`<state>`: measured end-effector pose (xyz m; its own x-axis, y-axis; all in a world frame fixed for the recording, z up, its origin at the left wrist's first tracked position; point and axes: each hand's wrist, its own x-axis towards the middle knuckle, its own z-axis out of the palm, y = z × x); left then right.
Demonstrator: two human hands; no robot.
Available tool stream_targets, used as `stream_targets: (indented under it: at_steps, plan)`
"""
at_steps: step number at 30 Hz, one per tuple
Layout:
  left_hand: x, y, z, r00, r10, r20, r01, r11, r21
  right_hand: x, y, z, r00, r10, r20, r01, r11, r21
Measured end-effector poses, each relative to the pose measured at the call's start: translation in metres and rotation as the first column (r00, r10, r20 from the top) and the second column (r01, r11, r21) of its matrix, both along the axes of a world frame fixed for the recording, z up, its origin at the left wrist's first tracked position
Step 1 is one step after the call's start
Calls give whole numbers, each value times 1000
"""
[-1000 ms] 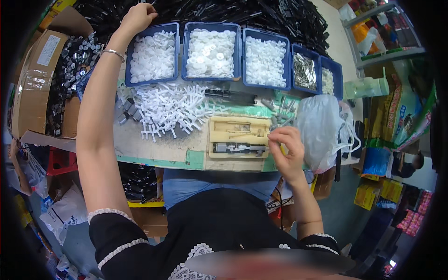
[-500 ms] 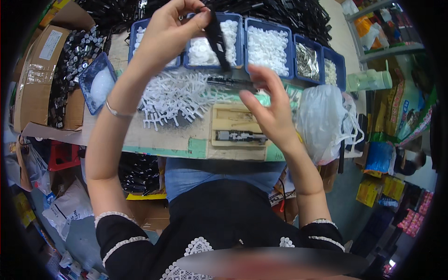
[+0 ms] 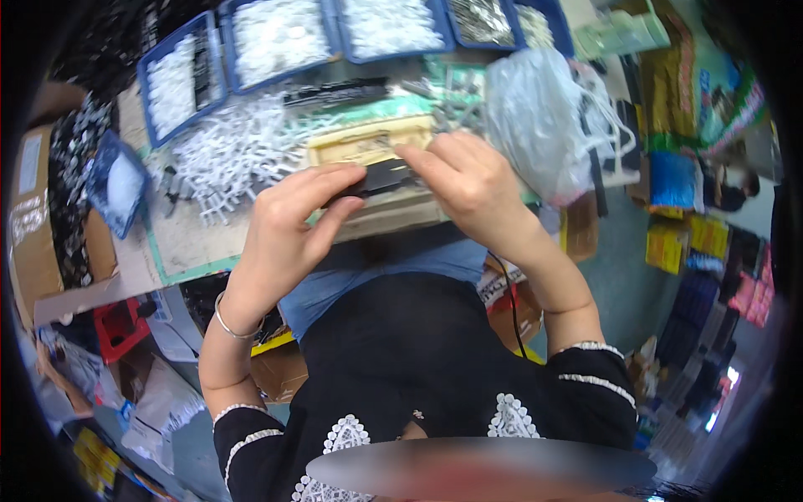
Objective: Assembling small white plastic components into a larger black housing using hands and pliers.
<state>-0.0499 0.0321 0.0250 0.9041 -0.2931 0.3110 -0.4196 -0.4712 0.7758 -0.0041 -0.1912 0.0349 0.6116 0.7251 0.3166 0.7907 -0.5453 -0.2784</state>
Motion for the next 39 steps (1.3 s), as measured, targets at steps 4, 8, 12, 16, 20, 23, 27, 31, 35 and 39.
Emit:
stream_targets:
  at_steps: [4,8,12,16,20,23,27,31,35,39]
  plan:
    - [-4,-8,-5,998,59,22,-59,998,15,-8,-16,12,998,-4,-63,11,995,97]
    - [-7,2,-12,977,206,-60,-210,975,-68,27,-102,24,842,-510,-174,529,719,451]
    - [-6,1,-14,971,229,-60,-232,972,-38,89,-213,-6,633,-751,-188,774,624,113]
    - [-11,-5,-19,968,207,140,-225,967,123,108,-203,-17,606,-785,-132,728,614,-307]
    - [-21,-11,-27,968,146,203,-206,926,316,110,-188,-30,676,-733,70,709,621,-334]
    - [-26,-22,-33,962,160,220,-232,904,358,106,-179,-30,653,-735,181,742,575,-344]
    - [-22,-26,-37,975,131,181,-192,903,384,92,-188,-8,522,-846,108,846,530,56]
    - [-18,-27,-38,984,117,136,-160,911,379,64,-172,18,593,-686,-423,805,510,302]
    - [-15,-23,-35,992,73,106,-109,916,386,32,-129,39,695,-543,-471,716,575,395]
    - [-10,-31,-37,977,67,201,-131,937,324,0,-85,48,798,-416,-436,582,720,378]
